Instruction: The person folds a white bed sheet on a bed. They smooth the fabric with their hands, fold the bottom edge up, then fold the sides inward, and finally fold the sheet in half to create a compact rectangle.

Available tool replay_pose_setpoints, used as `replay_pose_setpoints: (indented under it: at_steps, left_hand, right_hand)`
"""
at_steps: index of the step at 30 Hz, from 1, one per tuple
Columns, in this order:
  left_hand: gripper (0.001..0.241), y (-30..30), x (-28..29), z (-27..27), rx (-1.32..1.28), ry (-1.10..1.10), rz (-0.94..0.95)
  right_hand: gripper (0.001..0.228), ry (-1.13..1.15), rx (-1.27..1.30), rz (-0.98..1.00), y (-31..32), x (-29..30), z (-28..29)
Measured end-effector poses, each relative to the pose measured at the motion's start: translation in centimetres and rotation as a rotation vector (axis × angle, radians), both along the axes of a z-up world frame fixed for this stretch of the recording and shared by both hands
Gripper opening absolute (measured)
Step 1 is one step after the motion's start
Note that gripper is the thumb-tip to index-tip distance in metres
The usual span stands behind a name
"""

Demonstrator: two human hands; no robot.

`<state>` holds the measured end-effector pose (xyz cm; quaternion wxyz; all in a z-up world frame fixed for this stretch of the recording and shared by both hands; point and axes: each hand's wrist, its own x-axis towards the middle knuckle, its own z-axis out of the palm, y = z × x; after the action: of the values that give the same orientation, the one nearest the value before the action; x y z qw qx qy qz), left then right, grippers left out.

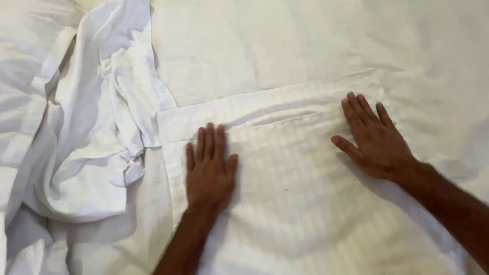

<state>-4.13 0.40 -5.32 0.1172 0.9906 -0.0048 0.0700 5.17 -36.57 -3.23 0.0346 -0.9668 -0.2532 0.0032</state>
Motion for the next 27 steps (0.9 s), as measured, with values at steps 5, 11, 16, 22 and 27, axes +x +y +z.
replay_pose_setpoints:
  at_steps: [5, 11, 16, 22, 27]
  left_hand:
    - [0.069, 1.9, -1.3, 1.8, 0.019, 0.118, 0.062]
    - [0.071, 1.0, -5.0, 3.3, 0.127, 0.260, 0.151]
    - [0.070, -1.7, -11.0, 5.9, 0.061, 0.583, 0.035]
    - [0.078, -2.1, -12.4, 4.8, -0.052, 0.624, 0.060]
    - [0.084, -2.3, -12.1, 4.7, -0.024, 0.609, 0.157]
  right_hand:
    - [0.083, 0.111, 0.068, -0.126, -2.6, -2.6, 0.3]
    - [0.089, 0.181, 0.021, -0.186, -4.9, -4.4, 0.0]
    - [0.095, 0.189, -0.128, 0.013, -4.3, -10.0, 2.7]
    - [0.093, 0.416, -0.208, 0.008, -4.8, -13.7, 2.5]
    - [0.092, 0.413, -0.174, -0.110, -4.7, -13.2, 2.7]
